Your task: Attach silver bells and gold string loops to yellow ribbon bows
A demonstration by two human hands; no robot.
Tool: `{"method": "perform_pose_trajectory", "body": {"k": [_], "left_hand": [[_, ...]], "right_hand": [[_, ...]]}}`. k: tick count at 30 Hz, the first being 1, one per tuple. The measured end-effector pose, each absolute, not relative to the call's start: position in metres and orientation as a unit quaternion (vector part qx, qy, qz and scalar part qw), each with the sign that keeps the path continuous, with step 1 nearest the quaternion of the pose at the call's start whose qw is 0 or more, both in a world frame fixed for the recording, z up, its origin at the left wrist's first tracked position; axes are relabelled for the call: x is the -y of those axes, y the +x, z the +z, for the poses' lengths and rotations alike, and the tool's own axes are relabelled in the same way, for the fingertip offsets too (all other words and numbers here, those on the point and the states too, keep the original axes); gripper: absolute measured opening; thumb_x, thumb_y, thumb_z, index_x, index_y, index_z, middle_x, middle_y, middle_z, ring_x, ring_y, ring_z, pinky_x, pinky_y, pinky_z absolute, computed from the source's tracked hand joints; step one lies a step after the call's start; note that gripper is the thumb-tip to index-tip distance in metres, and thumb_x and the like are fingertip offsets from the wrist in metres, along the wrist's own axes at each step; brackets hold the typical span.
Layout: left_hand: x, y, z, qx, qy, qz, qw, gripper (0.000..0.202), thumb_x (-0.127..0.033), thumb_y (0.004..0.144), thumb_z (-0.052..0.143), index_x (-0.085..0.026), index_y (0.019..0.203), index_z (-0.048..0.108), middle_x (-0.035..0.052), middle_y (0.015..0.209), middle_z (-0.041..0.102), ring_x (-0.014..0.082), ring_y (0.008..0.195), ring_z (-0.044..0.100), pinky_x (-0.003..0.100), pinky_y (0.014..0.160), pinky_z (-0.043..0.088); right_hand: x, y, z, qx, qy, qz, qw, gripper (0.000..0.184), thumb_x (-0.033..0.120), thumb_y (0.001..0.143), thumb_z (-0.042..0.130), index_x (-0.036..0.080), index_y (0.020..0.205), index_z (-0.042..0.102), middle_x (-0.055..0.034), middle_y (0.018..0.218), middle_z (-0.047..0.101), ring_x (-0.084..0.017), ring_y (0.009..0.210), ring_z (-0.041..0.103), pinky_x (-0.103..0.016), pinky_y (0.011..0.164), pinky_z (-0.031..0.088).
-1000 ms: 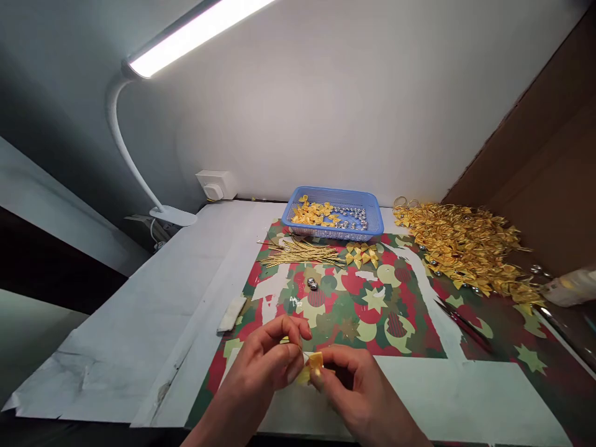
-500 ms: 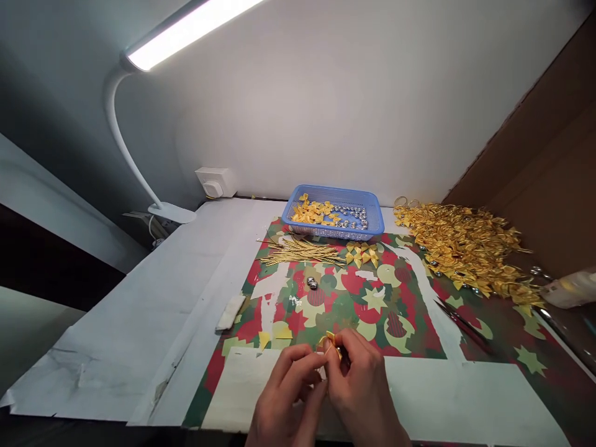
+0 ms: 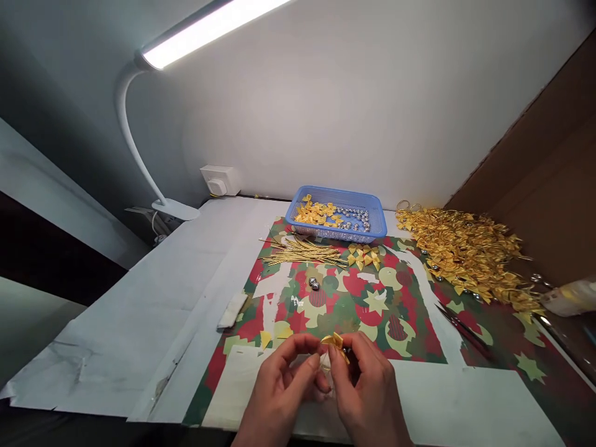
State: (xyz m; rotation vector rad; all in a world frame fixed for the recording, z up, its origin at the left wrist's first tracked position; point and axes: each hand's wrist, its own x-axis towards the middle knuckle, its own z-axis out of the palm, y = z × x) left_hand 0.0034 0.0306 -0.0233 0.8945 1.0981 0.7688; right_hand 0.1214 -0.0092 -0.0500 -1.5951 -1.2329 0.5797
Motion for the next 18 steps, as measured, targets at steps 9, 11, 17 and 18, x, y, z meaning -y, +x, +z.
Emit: {"method": "perform_pose_trajectory", "body": {"k": [9, 11, 17, 18], "left_hand": [[-0.029, 0.01, -0.022, -0.47, 0.298, 0.332, 0.762, 0.039, -0.047, 0.071, 0.082, -0.021, 0.083, 0.057, -0.006, 0.068, 0.065, 0.0086, 0.047, 0.062, 0.018, 0.046, 0.05], [-0.029, 0.01, -0.021, -0.485, 0.264, 0.336, 0.764, 0.04, -0.049, 0.072, 0.08, -0.024, 0.088, 0.053, -0.0069, 0.075, 0.066, 0.0077, 0.043, 0.063, 0.016, 0.041, 0.047], [-0.028, 0.009, -0.007, -0.498, 0.237, 0.287, 0.783, 0.035, -0.053, 0.08, 0.069, -0.021, 0.089, 0.057, -0.0017, 0.086, 0.067, 0.0073, 0.041, 0.064, 0.015, 0.039, 0.045], [-0.027, 0.008, -0.004, -0.495, 0.24, 0.28, 0.787, 0.035, -0.053, 0.081, 0.068, -0.021, 0.091, 0.058, -0.0005, 0.088, 0.067, 0.0078, 0.042, 0.065, 0.015, 0.039, 0.046]], "right_hand": [[0.01, 0.125, -0.051, 0.47, -0.634, 0.336, 0.514, 0.027, 0.041, 0.097, 0.048, 0.021, 0.084, 0.062, -0.0025, 0.075, 0.065, -0.017, 0.068, 0.06, -0.025, 0.06, 0.045], [0.009, 0.131, -0.053, 0.434, -0.586, 0.443, 0.521, 0.029, 0.046, 0.096, 0.05, 0.021, 0.09, 0.064, -0.0026, 0.078, 0.067, -0.017, 0.069, 0.062, -0.024, 0.061, 0.048], [0.008, 0.141, -0.059, 0.426, -0.573, 0.47, 0.519, 0.034, 0.047, 0.096, 0.052, 0.019, 0.095, 0.071, -0.0025, 0.078, 0.066, -0.016, 0.07, 0.06, -0.022, 0.063, 0.048], [0.008, 0.141, -0.059, 0.434, -0.577, 0.461, 0.516, 0.035, 0.047, 0.096, 0.051, 0.019, 0.095, 0.072, -0.0025, 0.077, 0.066, -0.016, 0.071, 0.06, -0.022, 0.062, 0.047]]}}
